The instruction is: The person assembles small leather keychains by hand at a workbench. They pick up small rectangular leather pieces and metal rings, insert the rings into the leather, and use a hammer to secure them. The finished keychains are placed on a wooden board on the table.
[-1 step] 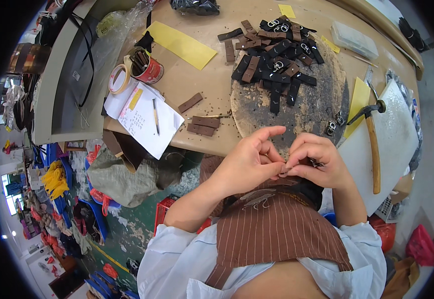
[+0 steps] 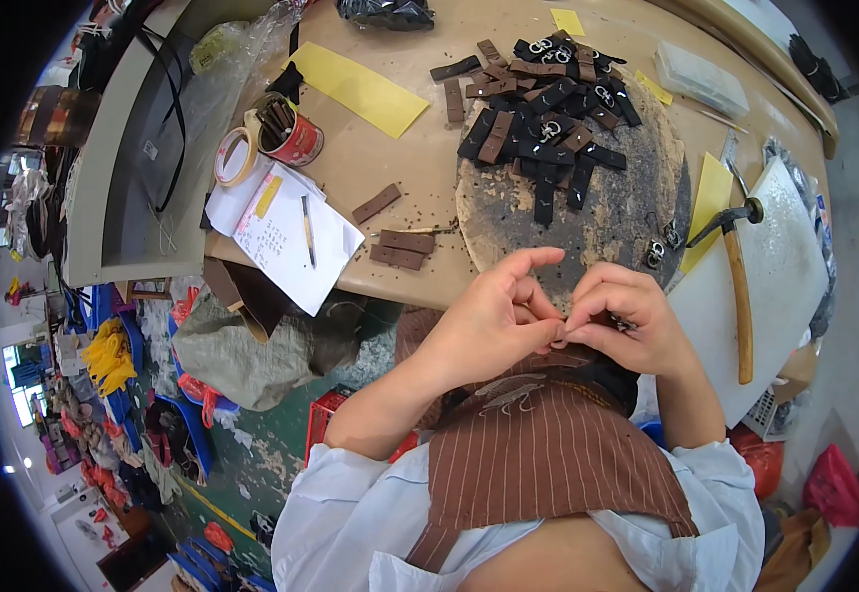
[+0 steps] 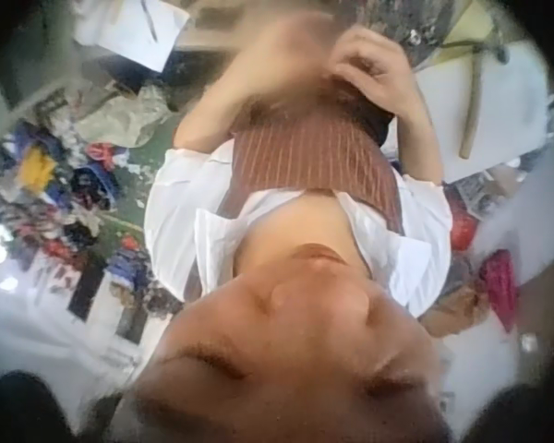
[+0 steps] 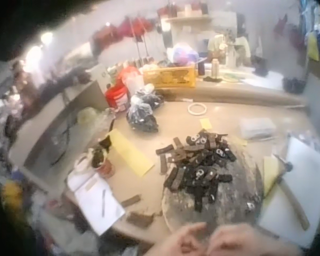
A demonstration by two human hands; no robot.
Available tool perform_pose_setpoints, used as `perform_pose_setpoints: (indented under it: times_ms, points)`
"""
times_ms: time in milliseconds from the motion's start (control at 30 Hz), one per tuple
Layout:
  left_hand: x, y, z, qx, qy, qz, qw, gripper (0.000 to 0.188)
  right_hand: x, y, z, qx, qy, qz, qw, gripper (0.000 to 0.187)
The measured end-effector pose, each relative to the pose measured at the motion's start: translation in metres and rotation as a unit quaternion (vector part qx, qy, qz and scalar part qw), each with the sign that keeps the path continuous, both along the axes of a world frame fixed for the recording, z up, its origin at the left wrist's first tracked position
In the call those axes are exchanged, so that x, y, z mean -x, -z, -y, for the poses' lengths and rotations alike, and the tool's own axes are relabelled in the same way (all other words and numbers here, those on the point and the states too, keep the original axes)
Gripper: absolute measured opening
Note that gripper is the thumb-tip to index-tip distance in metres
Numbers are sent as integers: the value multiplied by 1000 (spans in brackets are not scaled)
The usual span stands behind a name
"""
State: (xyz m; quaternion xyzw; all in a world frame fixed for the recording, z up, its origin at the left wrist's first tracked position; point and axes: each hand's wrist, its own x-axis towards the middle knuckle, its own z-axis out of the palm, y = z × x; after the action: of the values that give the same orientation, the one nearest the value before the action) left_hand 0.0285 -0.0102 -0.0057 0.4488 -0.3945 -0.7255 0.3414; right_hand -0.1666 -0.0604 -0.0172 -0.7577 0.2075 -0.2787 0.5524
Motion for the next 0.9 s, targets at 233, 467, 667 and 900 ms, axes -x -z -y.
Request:
perform_pose_setpoints:
  times_ms: [233,467,667,900]
  points:
    - [9,27,-13,96,-109,-75,987,23,-14,25,-21,-112,226,128,959,6]
    - [15,41,-18,129,-159,-39,978,13,-19,25,-27,-195,215,147,946,5]
    - [4,47,-15,-54,-114,-213,969,9,-11,23,-25,-163,176,123,963,15]
    - [-29,33,10,179,-183,224,940,27,-17,34,-25,-108,265,109,952,24]
